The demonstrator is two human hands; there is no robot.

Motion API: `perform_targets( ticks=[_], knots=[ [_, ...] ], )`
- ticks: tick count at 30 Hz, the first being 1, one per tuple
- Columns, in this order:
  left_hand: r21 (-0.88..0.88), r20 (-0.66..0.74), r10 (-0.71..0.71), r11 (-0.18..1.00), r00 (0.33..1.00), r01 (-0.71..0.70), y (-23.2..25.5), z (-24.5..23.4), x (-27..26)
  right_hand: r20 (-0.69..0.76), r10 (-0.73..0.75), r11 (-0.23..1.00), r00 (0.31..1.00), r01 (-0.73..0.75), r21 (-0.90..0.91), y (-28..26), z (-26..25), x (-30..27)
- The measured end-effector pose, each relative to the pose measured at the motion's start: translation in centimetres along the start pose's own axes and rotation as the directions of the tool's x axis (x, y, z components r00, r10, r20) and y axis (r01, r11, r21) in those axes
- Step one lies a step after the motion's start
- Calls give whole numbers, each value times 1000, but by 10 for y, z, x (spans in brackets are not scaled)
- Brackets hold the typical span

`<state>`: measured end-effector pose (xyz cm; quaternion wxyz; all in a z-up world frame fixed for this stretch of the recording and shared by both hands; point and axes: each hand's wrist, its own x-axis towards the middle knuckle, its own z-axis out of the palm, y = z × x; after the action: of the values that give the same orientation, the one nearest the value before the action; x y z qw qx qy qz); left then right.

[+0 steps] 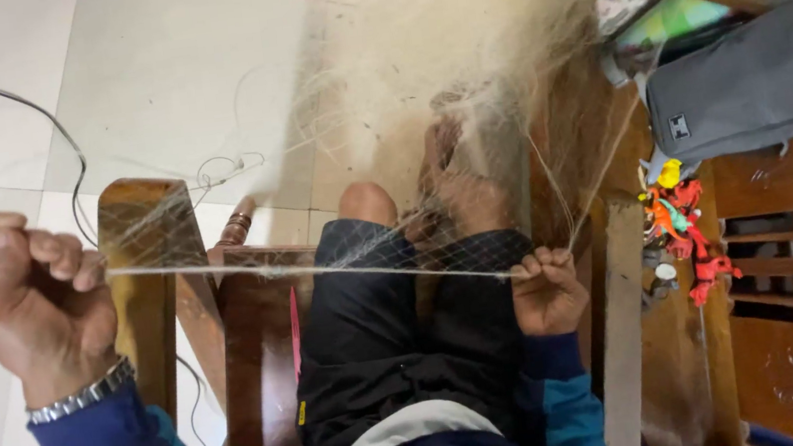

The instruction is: Repairing a fishing net by tying knots in the mesh using nylon string and a netting needle.

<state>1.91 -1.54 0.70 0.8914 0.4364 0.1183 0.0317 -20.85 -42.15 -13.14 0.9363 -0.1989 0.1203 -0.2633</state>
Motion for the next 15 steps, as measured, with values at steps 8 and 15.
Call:
perform_targets(
  ticks=[8,15],
  knots=[
    [88,-64,33,996,997,-27,-3,11,13,-39,3,997,999,-6,-81,-3,-23,4],
    [142,-185,-54,986,981,81,-9,3,39,-66,93,993,993,-98,-61,-1,-39,-29]
  ],
)
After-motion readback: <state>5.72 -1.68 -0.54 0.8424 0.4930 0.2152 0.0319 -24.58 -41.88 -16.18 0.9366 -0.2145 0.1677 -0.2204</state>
